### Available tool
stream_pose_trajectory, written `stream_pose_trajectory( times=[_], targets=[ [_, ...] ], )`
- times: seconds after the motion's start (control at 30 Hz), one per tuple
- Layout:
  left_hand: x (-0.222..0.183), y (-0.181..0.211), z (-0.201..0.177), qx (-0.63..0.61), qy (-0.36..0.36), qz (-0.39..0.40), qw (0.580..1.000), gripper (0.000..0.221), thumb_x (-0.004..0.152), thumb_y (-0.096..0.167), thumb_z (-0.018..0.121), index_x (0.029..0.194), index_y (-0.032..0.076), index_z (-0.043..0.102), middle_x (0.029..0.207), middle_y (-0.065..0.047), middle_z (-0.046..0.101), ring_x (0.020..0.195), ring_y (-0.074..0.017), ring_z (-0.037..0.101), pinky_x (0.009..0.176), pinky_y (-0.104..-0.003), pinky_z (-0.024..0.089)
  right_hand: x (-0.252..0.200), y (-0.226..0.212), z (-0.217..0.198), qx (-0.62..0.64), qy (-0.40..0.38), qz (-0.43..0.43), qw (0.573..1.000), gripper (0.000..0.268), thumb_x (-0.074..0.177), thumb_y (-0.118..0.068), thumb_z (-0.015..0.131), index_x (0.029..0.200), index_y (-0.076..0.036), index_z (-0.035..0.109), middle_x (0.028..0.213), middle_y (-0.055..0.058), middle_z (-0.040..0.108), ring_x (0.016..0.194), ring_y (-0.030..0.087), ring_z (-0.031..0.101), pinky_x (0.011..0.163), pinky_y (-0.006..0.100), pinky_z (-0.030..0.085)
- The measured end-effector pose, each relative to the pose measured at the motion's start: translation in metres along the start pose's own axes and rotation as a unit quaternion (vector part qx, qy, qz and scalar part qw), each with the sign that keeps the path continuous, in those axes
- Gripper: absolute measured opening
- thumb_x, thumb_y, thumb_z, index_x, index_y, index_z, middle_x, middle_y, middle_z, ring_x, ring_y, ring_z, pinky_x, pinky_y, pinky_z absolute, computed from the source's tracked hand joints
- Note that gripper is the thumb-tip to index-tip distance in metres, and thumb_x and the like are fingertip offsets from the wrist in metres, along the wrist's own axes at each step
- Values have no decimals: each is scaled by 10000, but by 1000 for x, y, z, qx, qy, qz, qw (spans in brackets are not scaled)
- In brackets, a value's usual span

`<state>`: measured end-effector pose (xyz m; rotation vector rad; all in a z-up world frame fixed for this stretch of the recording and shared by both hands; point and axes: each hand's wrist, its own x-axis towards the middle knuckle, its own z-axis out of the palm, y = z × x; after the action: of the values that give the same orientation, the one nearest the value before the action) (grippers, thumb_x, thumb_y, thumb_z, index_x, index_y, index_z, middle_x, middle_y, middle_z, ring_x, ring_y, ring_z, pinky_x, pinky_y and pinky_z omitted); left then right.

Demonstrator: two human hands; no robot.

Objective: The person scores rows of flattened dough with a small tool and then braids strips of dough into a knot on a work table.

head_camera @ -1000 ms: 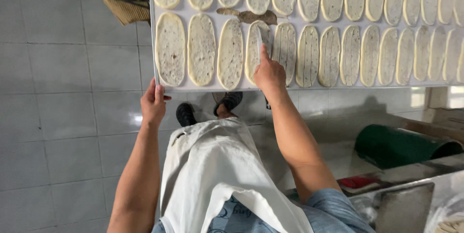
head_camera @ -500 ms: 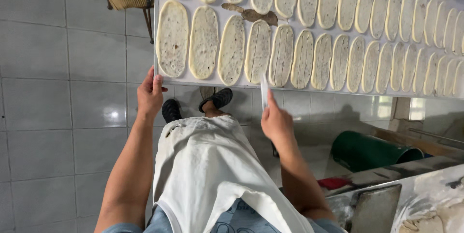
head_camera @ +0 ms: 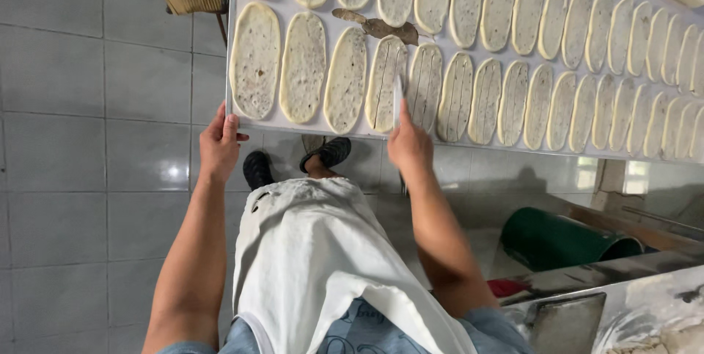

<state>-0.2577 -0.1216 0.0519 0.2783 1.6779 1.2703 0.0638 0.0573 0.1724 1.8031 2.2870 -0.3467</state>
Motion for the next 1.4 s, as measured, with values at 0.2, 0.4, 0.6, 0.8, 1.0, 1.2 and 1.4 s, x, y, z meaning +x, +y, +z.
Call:
stream_pose_trajectory(
  times=[0.2,0.4,0.6,0.8,1.0,1.2,1.4],
  targets=[
    [23,-17,1,-69,-23,80,994,488,1069,278,587,1511,77,538,1154,12,721,909,-61,643,750,-266,576,-136,1,1,12,-108,16,994,684,939,-186,552,1584,-151,327,840,253,721,781,453,707,772,556,561],
    [39,-48,-4,-33,-19,89,995,498,1053,297,624,1493,75,554,1058,-9,717,827,-67,620,704,-275,572,-85,-34,-10,15,-16,-30,999,671,957,-198,530,1600,-165,340,853,270,718,809,471,696,790,570,548],
    [38,-32,-7,28,-22,80,996,501,1034,331,627,1497,147,573,904,-11,709,713,-79,594,664,-269,540,17,-94,-11,14,-6,-31,999,688,939,-197,551,1594,-162,339,997,286,719,932,463,694,858,552,542],
    [25,-24,-14,64,-30,60,996,522,1008,350,647,1494,179,561,870,-12,705,704,-87,627,692,-282,552,42,-120,-1,-1,-42,-12,999,720,937,-189,559,1597,-137,276,1030,278,724,965,433,708,895,511,555],
    [30,-15,-14,61,-42,58,996,545,999,359,655,1497,163,547,873,-24,718,707,-94,645,708,-287,560,-92,-117,12,-25,-96,-33,994,708,957,-184,560,1599,-74,283,895,281,720,831,455,704,790,545,566],
    [28,-21,-17,43,-45,62,996,546,998,345,670,1494,148,555,852,-15,691,695,-82,602,687,-274,542,-132,-99,-3,-20,-131,-41,990,677,932,-188,556,1574,-123,350,862,263,719,809,459,703,800,540,562],
    [29,-23,-16,47,-35,57,997,540,999,344,673,1490,149,564,827,3,670,676,-73,567,664,-265,518,-8,-95,-18,-24,-64,12,998,698,954,-214,514,1611,-158,286,949,261,730,903,439,708,859,517,554]
  ],
)
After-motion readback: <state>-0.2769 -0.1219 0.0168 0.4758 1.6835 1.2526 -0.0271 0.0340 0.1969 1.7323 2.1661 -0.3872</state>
